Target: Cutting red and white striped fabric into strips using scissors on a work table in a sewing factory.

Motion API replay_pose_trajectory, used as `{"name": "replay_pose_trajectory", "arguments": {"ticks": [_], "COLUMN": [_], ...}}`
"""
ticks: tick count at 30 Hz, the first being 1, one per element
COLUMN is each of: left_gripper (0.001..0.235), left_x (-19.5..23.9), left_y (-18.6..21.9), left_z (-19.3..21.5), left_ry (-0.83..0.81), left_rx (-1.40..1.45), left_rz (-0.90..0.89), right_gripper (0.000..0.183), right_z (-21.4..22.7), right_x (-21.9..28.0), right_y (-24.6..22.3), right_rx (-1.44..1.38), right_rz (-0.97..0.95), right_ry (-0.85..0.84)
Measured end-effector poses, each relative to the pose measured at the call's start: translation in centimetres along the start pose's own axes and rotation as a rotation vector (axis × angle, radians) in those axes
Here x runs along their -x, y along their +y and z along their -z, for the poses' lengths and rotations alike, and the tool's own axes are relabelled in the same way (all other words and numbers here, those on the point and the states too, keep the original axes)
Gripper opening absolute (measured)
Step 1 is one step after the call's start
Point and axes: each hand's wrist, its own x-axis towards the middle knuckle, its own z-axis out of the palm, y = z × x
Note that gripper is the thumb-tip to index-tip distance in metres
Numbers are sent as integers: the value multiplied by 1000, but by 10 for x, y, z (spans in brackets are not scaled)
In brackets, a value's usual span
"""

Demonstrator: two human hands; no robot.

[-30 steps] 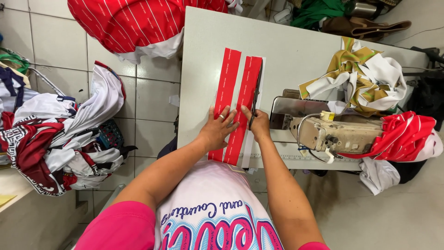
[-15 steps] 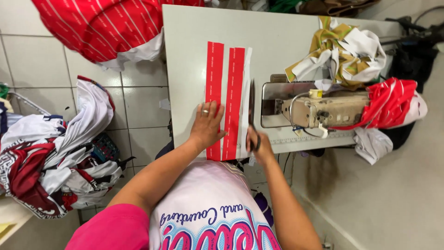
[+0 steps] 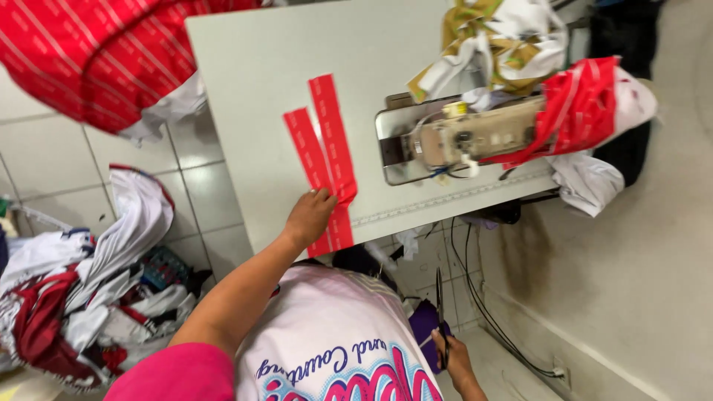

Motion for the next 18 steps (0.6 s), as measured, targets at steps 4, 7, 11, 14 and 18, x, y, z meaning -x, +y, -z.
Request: {"name": "replay_pose_trajectory", "arguments": {"ticks": [4,7,11,14,18], "left_gripper": [34,26,14,18,25], "left_x": [-30,-58,-132,-197,-270], "left_y": [46,117,241,300,349], "left_z": [13,22,89,149,225], "left_ry": [-411,-583,-521,-443,-351], "left_rx": [107,67,159,107,113], "left_rz": [288,52,-204,-245,-122], "right_gripper": [48,47,43,42,49], "right_z": [16,32,58,76,95], "right_x": [-43,-60,-75,-94,-95], "right_y": [13,4,6,13,20], "right_rx": [-72,-165,-191,-236,-222], "right_rz": [35,100,148,187,231], "right_ry": [-8,-38,-76,-77,-48]}}
